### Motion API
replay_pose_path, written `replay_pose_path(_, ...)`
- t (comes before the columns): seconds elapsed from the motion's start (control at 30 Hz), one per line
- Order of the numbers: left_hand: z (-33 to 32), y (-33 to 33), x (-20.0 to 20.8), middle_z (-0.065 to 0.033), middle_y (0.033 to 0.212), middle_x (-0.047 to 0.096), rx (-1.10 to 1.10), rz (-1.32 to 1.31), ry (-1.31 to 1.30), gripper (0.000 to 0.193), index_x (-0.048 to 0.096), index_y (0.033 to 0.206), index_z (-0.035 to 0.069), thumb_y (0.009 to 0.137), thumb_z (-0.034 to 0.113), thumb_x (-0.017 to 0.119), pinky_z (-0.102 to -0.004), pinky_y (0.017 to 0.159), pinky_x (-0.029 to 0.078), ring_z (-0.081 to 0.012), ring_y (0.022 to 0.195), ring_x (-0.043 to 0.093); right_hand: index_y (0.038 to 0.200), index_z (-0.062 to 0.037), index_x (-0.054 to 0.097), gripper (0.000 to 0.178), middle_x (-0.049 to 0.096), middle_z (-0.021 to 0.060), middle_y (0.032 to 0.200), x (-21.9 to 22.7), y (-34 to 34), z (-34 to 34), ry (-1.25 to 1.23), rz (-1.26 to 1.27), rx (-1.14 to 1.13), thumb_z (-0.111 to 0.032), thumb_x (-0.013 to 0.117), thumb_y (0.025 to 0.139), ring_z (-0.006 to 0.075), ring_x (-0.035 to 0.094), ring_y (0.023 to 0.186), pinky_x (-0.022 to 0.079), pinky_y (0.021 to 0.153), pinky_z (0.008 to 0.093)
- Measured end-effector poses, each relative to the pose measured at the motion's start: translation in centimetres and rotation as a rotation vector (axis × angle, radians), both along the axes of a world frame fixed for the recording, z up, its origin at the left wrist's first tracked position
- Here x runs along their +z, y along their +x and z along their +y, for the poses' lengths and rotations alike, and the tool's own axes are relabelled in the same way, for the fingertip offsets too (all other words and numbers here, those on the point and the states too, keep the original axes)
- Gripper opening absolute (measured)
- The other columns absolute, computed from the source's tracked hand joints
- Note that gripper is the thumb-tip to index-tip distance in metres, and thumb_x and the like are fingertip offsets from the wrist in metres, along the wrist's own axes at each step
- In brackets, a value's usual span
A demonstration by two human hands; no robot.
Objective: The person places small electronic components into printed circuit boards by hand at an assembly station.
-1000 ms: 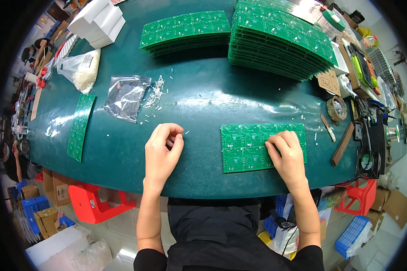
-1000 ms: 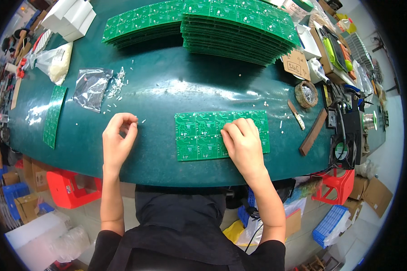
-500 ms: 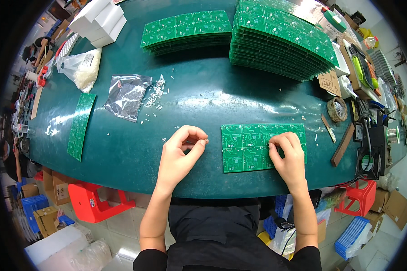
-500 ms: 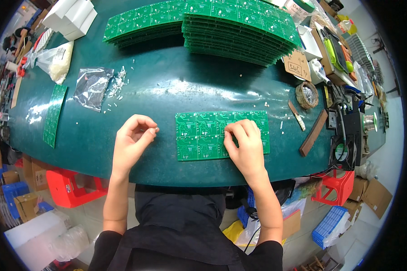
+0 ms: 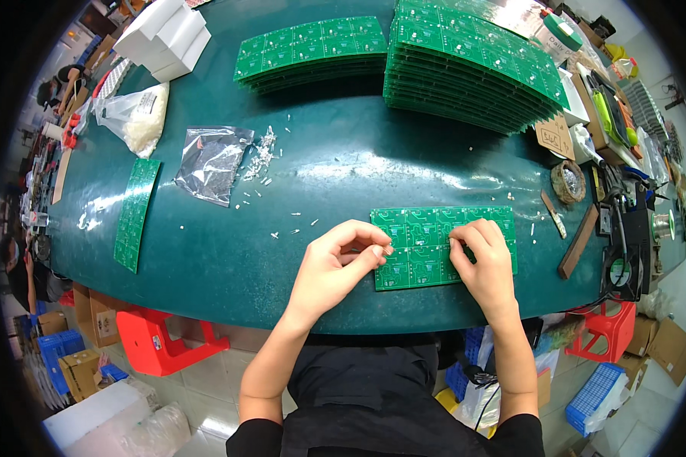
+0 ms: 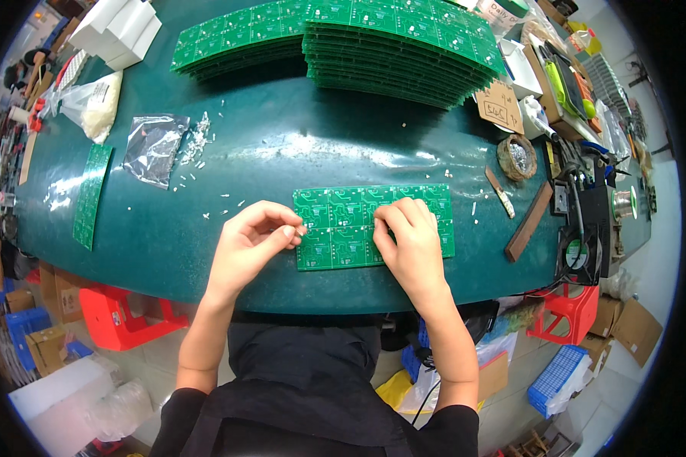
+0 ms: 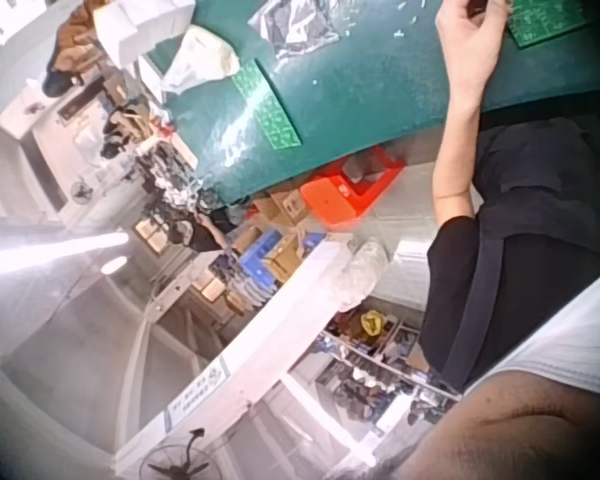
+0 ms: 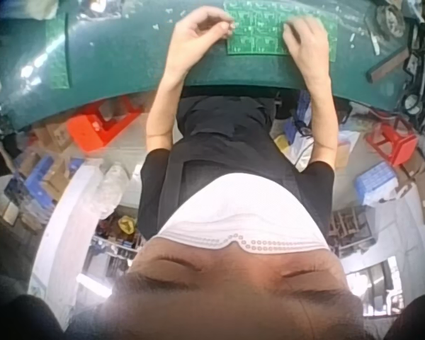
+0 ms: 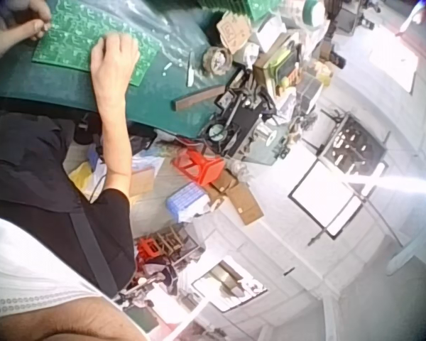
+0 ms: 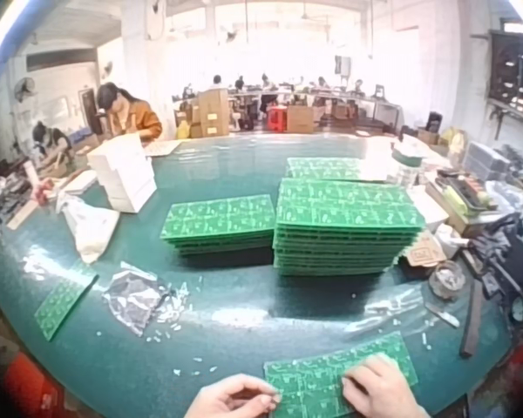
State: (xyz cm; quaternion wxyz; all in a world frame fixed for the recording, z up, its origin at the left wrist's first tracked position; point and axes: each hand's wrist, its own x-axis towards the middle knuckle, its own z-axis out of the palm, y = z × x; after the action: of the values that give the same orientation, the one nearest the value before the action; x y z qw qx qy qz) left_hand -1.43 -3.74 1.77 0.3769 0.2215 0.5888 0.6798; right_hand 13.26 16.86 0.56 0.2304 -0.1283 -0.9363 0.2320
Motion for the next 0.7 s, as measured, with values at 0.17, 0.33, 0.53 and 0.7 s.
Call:
replay_pose_path(0.17,0.8,0.7,-0.1,-0.0102,0.102,0.070,-0.044,-0.075,0.010,0.015,0.064,0.111,-0.003,0.097,0.003,0.064,-0.0277,0.084,0.056,-0.0140,0.092,0.067,0.089,-0.0074,0.064,0.013,0.060,0.0057,0.087,0.2,0.1,0.1,0.029,-0.035,0.023,-0.002,0.073,0.080,0.0266,0.058,0.084,0.045,0.076,0.0376)
replay_pose_path(0.33,1.3,0.9,-0.7,-0.0106,0.104,0.069,-0.098,-0.173,0.076,0.018,0.062,0.114,-0.003,0.099,0.006,0.064,-0.0289,0.086,0.057,-0.0143,0.094,0.068,0.095,-0.0075,0.069,0.017,0.063,0.0062,0.091,1.1,0.5,-0.4,0.107,-0.012,-0.027,-0.002,0.074,0.080,0.0254,0.061,0.089,0.046,0.078,0.0364)
replay_pose_path(0.53,2.8,1.9,-0.6,-0.0122,0.102,0.070,-0.097,-0.326,0.119,0.017,0.063,0.112,-0.003,0.097,0.004,0.065,-0.0305,0.084,0.058,-0.0165,0.092,0.069,0.097,-0.0092,0.072,0.028,0.062,0.0038,0.091,3.4,0.9,-3.4,-0.027,0.280,0.145,0.000,0.081,0.072,0.0214,0.060,0.082,0.044,0.075,0.0362)
replay_pose_path(0.7,4.1,3.0,-0.8,-0.0085,0.104,0.069,-0.108,-0.355,0.133,0.017,0.064,0.113,-0.002,0.097,0.006,0.066,-0.0286,0.085,0.057,-0.0136,0.095,0.067,0.100,-0.0086,0.072,0.031,0.060,0.0019,0.092,2.8,0.8,-3.2,0.182,0.271,0.133,-0.003,0.082,0.071,0.0203,0.060,0.080,0.042,0.079,0.0376)
